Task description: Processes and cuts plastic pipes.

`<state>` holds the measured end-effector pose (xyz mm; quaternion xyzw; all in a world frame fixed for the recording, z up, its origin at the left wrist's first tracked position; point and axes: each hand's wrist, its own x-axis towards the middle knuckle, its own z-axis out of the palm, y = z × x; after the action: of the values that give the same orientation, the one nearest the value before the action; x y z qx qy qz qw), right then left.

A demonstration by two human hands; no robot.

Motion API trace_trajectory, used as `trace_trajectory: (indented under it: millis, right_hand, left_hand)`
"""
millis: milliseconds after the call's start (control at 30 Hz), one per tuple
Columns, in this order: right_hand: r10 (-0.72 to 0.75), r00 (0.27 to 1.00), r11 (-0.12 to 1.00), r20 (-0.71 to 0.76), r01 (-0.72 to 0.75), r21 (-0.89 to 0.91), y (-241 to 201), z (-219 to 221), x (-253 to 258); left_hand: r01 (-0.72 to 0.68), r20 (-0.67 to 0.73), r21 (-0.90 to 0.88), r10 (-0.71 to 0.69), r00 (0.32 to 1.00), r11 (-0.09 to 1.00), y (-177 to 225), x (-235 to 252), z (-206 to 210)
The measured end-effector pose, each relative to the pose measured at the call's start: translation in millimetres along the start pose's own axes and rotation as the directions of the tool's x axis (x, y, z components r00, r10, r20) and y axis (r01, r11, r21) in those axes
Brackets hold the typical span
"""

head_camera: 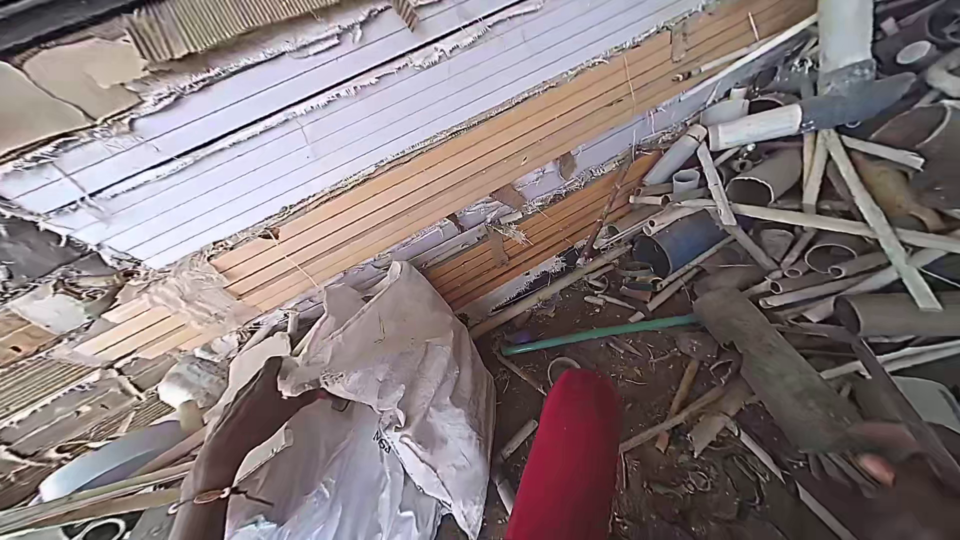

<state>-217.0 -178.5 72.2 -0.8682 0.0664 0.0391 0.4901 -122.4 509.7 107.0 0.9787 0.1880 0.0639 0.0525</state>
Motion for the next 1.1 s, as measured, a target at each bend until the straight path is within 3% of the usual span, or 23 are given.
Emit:
trace_trajectory:
  millis: [100,200,267,333,400,467,567,633,733,800,867,967,1033,1100]
  right_hand:
    - [0.241,0.955,0.914,-0.171,-0.164,0.372,22.4,1.5,-0.5]
    - [0.452,0.885,0.743,-0.115,-0.302,0.597,12.0,-20.5,5.2]
    - [0.412,0.894,0.663,-0.176,-0.162,0.731,14.6,-45.0,2.0]
    - [0.327,0.864,0.606,-0.382,0.118,0.787,13.5,-64.5,-7.4]
    - [0.336,0.805,0.585,-0.488,0.228,0.779,15.6,-67.3,-14.8]
    - [0.491,0.781,0.560,-0.386,0.055,0.826,30.1,-50.8,-13.5]
    - [0.659,0.726,0.582,-0.198,-0.325,0.745,55.7,-23.0,-16.1]
    - [0.690,0.707,0.612,-0.156,-0.455,0.647,66.0,-10.7,-23.1]
    - [0.680,0.705,0.690,-0.203,-0.521,0.502,80.8,-5.7,-26.3]
    - [0.658,0.729,0.734,-0.189,-0.566,0.375,93.9,-7.5,-19.8]
    - [0.618,0.766,0.786,-0.174,-0.606,0.121,111.1,-6.7,-7.3]
    - [0.581,0.812,0.765,-0.062,-0.570,-0.299,133.5,10.0,29.4]
    - [0.586,0.810,0.751,0.022,-0.533,-0.391,150.5,34.5,65.2]
    - [0.533,0.846,0.786,-0.008,-0.498,-0.365,171.9,69.4,82.4]
  left_hand:
    - [-0.257,-0.121,-0.029,0.252,0.960,0.966,39.8,-7.7,1.3]
    - [-0.506,-0.268,-0.065,0.474,0.839,0.860,120.8,-4.6,5.9]
    - [-0.698,-0.318,-0.179,0.631,0.708,0.693,196.0,-12.6,6.4]
    - [-0.863,-0.420,-0.210,0.755,0.503,0.459,274.9,-29.5,6.0]
    - [-0.952,-0.472,-0.197,0.828,0.303,0.236,356.0,-69.1,-4.3]
    - [-0.978,-0.466,-0.203,0.874,0.139,0.047,418.0,-113.1,-12.5]
    - [-0.957,-0.394,-0.249,0.918,-0.042,-0.151,468.6,-148.2,9.7]
    - [-0.930,-0.327,-0.318,0.942,-0.073,-0.183,482.9,-156.6,38.0]
    - [-0.925,-0.176,-0.365,0.983,-0.042,-0.105,495.0,-150.1,74.0]
    - [-0.933,-0.127,-0.353,0.992,-0.023,-0.067,499.0,-143.2,76.4]
    - [-0.901,-0.188,-0.428,0.982,0.011,-0.071,504.3,-138.5,68.1]
    - [-0.865,-0.275,-0.487,0.961,0.021,-0.121,512.8,-138.6,67.2]
    - [-0.869,-0.270,-0.472,0.963,-0.018,-0.148,514.8,-142.5,71.7]
    - [-0.862,-0.253,-0.476,0.966,-0.057,-0.176,515.2,-149.3,75.4]
